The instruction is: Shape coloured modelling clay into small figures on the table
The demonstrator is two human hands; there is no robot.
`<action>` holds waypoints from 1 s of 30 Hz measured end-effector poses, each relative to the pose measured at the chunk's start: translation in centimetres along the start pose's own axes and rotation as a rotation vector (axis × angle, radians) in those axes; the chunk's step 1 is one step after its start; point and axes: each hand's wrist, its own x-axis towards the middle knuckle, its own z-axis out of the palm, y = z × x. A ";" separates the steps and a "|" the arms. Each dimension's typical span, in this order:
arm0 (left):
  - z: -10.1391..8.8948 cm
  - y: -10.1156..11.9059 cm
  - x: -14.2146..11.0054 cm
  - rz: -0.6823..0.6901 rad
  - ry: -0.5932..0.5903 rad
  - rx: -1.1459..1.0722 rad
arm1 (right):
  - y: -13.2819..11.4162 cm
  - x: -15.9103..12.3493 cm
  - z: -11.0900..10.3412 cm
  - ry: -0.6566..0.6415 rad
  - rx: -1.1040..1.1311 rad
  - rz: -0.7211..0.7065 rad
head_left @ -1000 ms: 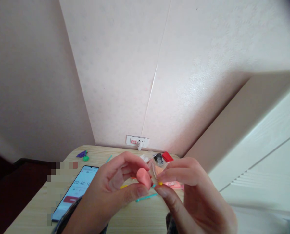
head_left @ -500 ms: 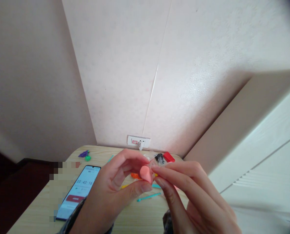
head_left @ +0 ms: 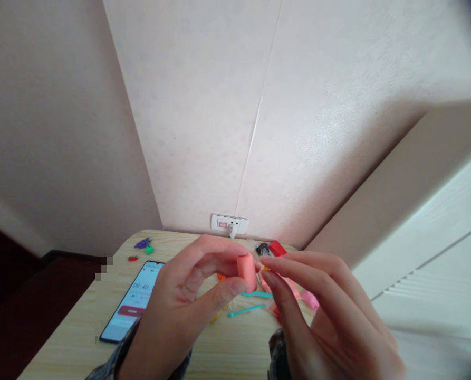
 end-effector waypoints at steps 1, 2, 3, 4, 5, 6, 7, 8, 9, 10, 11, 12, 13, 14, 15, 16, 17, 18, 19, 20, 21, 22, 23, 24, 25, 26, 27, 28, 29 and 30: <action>-0.1 -0.2 0.0 0.002 -0.029 -0.008 | 0.0 0.0 0.0 0.002 0.016 0.010; -0.2 -0.3 0.1 -0.003 -0.055 -0.016 | 0.0 0.0 -0.1 -0.004 0.036 0.015; -0.2 -0.4 0.1 -0.013 -0.079 -0.024 | 0.0 0.0 -0.1 -0.021 0.055 0.016; -0.3 -0.5 0.2 -0.025 -0.100 -0.034 | 0.0 0.0 -0.2 -0.045 0.070 0.012; -0.3 -0.5 0.2 -0.037 -0.118 -0.046 | 0.1 0.0 -0.2 -0.070 0.082 0.004; -0.3 -0.5 0.2 -0.044 -0.134 -0.061 | 0.2 0.0 -0.3 -0.097 0.089 -0.007; -0.3 -0.5 0.2 -0.049 -0.145 -0.078 | 0.2 0.0 -0.3 -0.118 0.091 -0.017; -0.4 -0.5 0.2 -0.052 -0.156 -0.099 | 0.3 0.0 -0.4 -0.133 0.092 -0.028; -0.4 -0.5 0.2 -0.054 -0.168 -0.123 | 0.4 0.0 -0.4 -0.142 0.089 -0.040; -0.4 -0.6 0.1 -0.054 -0.179 -0.151 | 0.5 0.0 -0.4 -0.150 0.084 -0.050; -0.4 -0.6 0.1 -0.059 -0.193 -0.178 | 0.5 0.0 -0.4 -0.156 0.072 -0.058; -0.4 -0.7 0.1 -0.064 -0.204 -0.202 | 0.6 0.0 -0.4 -0.158 0.059 -0.066; -0.5 -0.7 0.1 -0.071 -0.211 -0.221 | 0.6 0.1 -0.5 -0.159 0.046 -0.072; -0.5 -0.7 0.1 -0.079 -0.215 -0.234 | 0.7 0.1 -0.5 -0.163 0.033 -0.079; -0.5 -0.8 0.1 -0.086 -0.218 -0.242 | 0.7 0.1 -0.6 -0.168 0.019 -0.087; -0.6 -0.8 0.2 -0.092 -0.221 -0.249 | 0.7 0.2 -0.7 -0.178 0.007 -0.099; -0.6 -0.8 0.2 -0.100 -0.224 -0.257 | 0.8 0.2 -0.8 -0.189 -0.004 -0.110; -0.6 -0.8 0.3 -0.109 -0.229 -0.269 | 0.8 0.3 -0.9 -0.204 -0.013 -0.119; -0.6 -0.8 0.3 -0.122 -0.233 -0.280 | 0.8 0.4 -1.0 -0.213 -0.022 -0.124; -0.6 -0.8 0.4 -0.133 -0.233 -0.291 | 0.8 0.4 -1.0 -0.221 -0.028 -0.125; -0.5 -0.8 0.4 -0.142 -0.230 -0.297 | 0.8 0.4 -1.0 -0.228 -0.035 -0.122; -0.5 -0.8 0.4 -0.146 -0.226 -0.299 | 0.8 0.4 -1.0 -0.228 -0.043 -0.118; -0.5 -0.7 0.4 -0.144 -0.223 -0.296 | 0.8 0.3 -0.9 -0.215 -0.051 -0.119; -0.5 -0.7 0.4 -0.140 -0.221 -0.290 | 0.9 0.2 -0.7 -0.194 -0.060 -0.126; -0.5 -0.7 0.4 -0.135 -0.219 -0.281 | 1.0 0.1 -0.5 -0.162 -0.069 -0.136; -0.5 -0.7 0.4 -0.130 -0.218 -0.275 | 1.1 -0.1 -0.4 -0.127 -0.077 -0.149; -0.5 -0.6 0.3 -0.128 -0.220 -0.269 | 1.2 -0.2 -0.2 -0.094 -0.085 -0.161; -0.5 -0.6 0.3 -0.128 -0.221 -0.265 | 1.2 -0.2 -0.1 -0.072 -0.092 -0.173; -0.6 -0.5 0.2 -0.130 -0.224 -0.261 | 1.3 -0.2 -0.1 -0.064 -0.101 -0.184; -0.6 -0.5 0.2 -0.130 -0.226 -0.258 | 1.3 -0.2 -0.1 -0.063 -0.109 -0.196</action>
